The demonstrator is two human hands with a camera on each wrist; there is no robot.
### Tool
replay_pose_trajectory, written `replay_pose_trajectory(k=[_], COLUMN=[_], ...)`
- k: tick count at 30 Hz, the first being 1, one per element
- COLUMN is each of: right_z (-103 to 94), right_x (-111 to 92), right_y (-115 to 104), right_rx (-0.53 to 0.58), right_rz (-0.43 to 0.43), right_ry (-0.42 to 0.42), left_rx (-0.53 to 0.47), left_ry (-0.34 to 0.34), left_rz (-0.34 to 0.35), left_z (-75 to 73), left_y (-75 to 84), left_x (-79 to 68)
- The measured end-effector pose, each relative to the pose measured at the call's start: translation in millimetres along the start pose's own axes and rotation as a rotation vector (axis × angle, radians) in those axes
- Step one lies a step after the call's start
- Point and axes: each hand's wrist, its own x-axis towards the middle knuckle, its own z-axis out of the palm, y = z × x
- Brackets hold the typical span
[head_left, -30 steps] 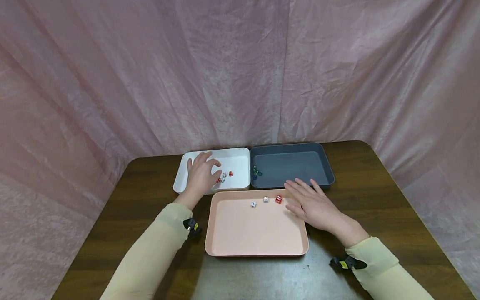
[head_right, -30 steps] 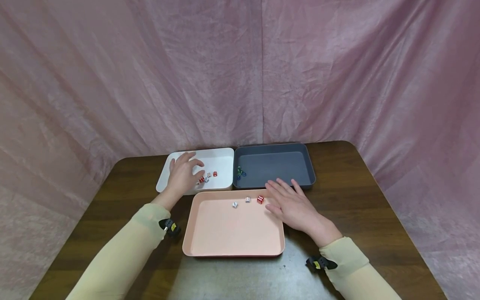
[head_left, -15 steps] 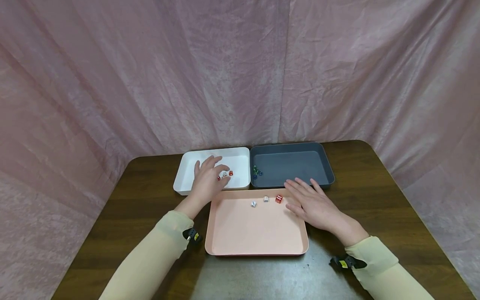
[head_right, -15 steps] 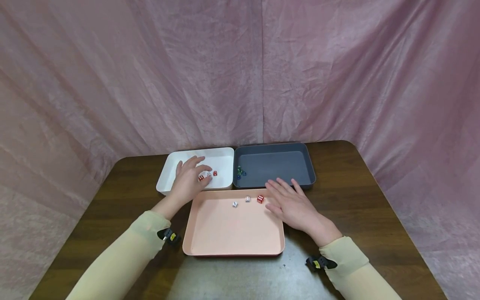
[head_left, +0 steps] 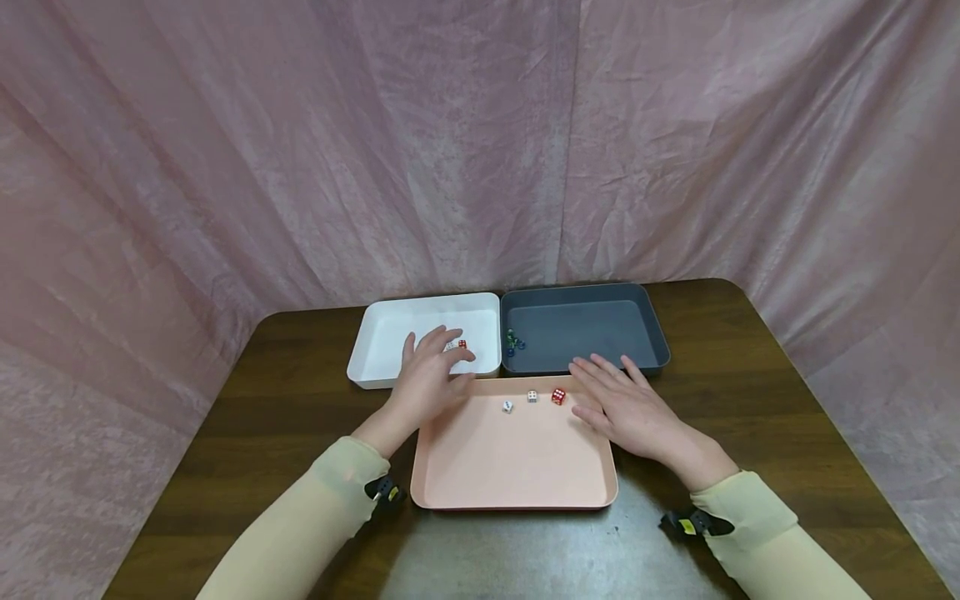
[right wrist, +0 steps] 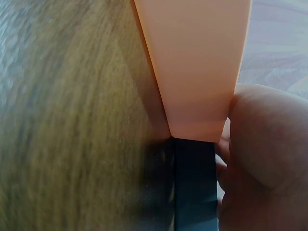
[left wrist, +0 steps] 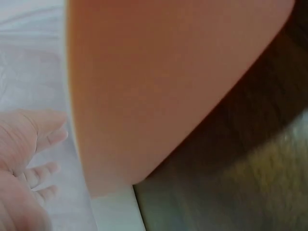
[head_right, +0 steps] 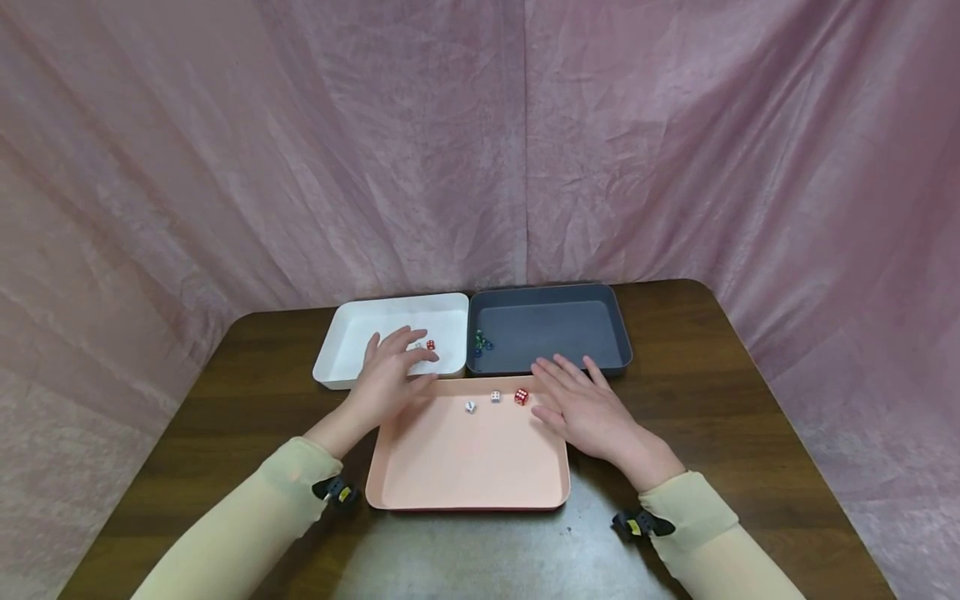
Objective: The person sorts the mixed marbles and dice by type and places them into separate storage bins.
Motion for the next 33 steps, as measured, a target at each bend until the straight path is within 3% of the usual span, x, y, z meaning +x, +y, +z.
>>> replay_pose_trajectory(k=[11, 26, 33], right_z=[0.0, -0.2, 0.3], right_x=[0, 1, 0], right_y=[0, 1, 1], right_rx=[-0.005, -0.002, -0.003], right_rz=[-0.003, 0.001, -0.001], right_ry=[0.002, -0.003, -0.003], left_rx=[-0.025, -0.014, 0.023], left_ry=[0.028, -0.080, -0.127], left_rz=[0.100, 0.161, 0.158], left_z=[1.2, 3.5, 9.0], left_y=[17.7, 41.6, 47.2], left_x=[-5.2, -8.5, -6.2])
